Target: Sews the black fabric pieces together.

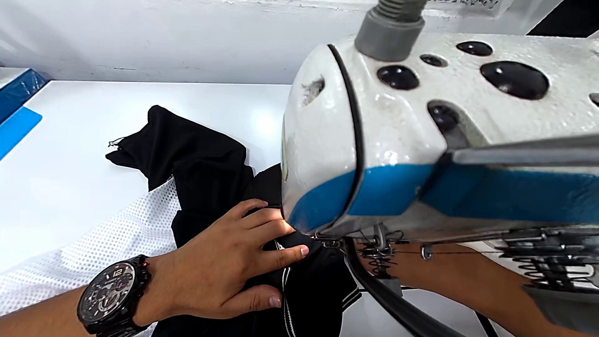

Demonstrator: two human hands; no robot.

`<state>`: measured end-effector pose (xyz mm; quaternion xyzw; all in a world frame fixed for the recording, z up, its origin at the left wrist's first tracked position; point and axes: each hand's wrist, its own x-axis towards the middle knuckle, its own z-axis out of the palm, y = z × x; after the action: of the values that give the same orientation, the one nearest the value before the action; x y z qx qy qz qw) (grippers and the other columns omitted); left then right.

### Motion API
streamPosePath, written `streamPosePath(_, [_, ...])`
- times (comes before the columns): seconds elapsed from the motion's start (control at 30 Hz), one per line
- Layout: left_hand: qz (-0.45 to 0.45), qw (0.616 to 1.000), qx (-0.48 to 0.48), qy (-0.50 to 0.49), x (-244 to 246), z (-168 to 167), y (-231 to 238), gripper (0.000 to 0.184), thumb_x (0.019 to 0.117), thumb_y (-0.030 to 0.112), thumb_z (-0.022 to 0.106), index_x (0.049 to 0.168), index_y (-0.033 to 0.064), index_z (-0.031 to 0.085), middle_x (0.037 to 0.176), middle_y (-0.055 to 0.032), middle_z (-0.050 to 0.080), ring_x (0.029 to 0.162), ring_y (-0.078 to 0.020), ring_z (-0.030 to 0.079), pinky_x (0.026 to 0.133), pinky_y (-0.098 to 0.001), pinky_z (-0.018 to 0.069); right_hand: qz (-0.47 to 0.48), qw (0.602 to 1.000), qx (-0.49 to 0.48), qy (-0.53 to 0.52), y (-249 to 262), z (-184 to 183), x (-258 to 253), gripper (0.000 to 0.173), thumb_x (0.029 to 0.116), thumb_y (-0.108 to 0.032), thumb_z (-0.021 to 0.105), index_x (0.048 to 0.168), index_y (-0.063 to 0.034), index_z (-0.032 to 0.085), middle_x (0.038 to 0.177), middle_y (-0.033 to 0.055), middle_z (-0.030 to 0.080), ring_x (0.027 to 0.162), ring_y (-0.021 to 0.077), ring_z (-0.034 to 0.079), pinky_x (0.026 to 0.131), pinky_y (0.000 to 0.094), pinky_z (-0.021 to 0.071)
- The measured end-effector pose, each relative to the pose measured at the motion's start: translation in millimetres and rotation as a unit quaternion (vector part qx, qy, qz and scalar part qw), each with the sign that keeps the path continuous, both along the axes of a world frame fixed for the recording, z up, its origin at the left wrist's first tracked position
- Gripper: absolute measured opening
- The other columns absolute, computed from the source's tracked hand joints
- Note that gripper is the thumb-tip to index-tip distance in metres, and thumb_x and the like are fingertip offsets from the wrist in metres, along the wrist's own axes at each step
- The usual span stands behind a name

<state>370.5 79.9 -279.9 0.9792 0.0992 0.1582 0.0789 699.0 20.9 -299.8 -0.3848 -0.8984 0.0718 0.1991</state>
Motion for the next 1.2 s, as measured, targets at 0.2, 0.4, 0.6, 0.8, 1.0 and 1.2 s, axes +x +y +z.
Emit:
streamPosePath(0.2, [-0.019,1.000,-0.015,-0.011,-1,7,17,0.064,0.1078,0.057,0.016,0.120,0.0260,0.070,0.117,-0.0007,0.066,0.128,-0.0161,0.055,0.114,-0.0509,0.0354,0.019,0.999,-0.036,-0.034,-5,34,-22,0.028,0.1062,-0.025,0.047,0.118,-0.0174,0.072,0.102,0.0015,0.073,0.093,0.0145,0.070,0.082,0.0355,0.0554])
streamPosePath(0.4, [-0.124,0.988,-0.083,-0.040,11,15,63,0.064,0.1089,0.053,0.019,0.095,0.0205,0.072,0.105,0.0041,0.068,0.122,-0.0086,0.057,0.121,-0.0470,0.0300,-0.056,0.997,-0.008,-0.051,-36,7,-48,0.051,0.0990,-0.048,0.050,0.133,-0.0124,0.064,0.115,0.0091,0.071,0.106,0.0227,0.070,0.082,0.0428,0.0587])
streamPosePath(0.6, [-0.192,0.975,-0.112,-0.026,28,19,88,0.062,0.1073,0.054,0.022,0.089,0.0208,0.072,0.109,0.0020,0.070,0.129,-0.0151,0.055,0.120,-0.0558,0.0294,-0.080,0.994,0.019,-0.076,-42,3,-59,0.057,0.0978,-0.052,0.049,0.134,-0.0109,0.065,0.117,0.0102,0.071,0.105,0.0257,0.068,0.088,0.0437,0.0546])
streamPosePath(0.8, [-0.193,0.974,-0.115,-0.015,30,18,89,0.061,0.1071,0.051,0.024,0.083,0.0204,0.071,0.107,0.0028,0.070,0.128,-0.0148,0.055,0.119,-0.0552,0.0299,-0.067,0.993,0.013,-0.096,-40,6,-57,0.056,0.1003,-0.053,0.046,0.139,-0.0151,0.062,0.126,0.0125,0.069,0.108,0.0261,0.068,0.087,0.0429,0.0555])
streamPosePath(1.0, [-0.200,0.974,-0.106,-0.020,31,18,90,0.063,0.1071,0.054,0.022,0.082,0.0215,0.070,0.105,0.0038,0.070,0.126,-0.0138,0.056,0.117,-0.0546,0.0316,-0.065,0.993,0.012,-0.095,-39,6,-55,0.055,0.1020,-0.053,0.044,0.137,-0.0164,0.064,0.121,0.0113,0.070,0.106,0.0257,0.068,0.084,0.0432,0.0562])
streamPosePath(1.2, [-0.179,0.973,-0.141,-0.035,22,21,90,0.078,0.0965,0.077,0.029,0.109,0.0148,0.075,0.128,-0.0001,0.070,0.140,-0.0174,0.050,0.125,-0.0530,0.0242,-0.050,0.996,0.016,-0.077,-35,8,-51,0.052,0.1008,-0.051,0.046,0.132,-0.0154,0.068,0.114,0.0098,0.072,0.104,0.0233,0.070,0.081,0.0407,0.0582])
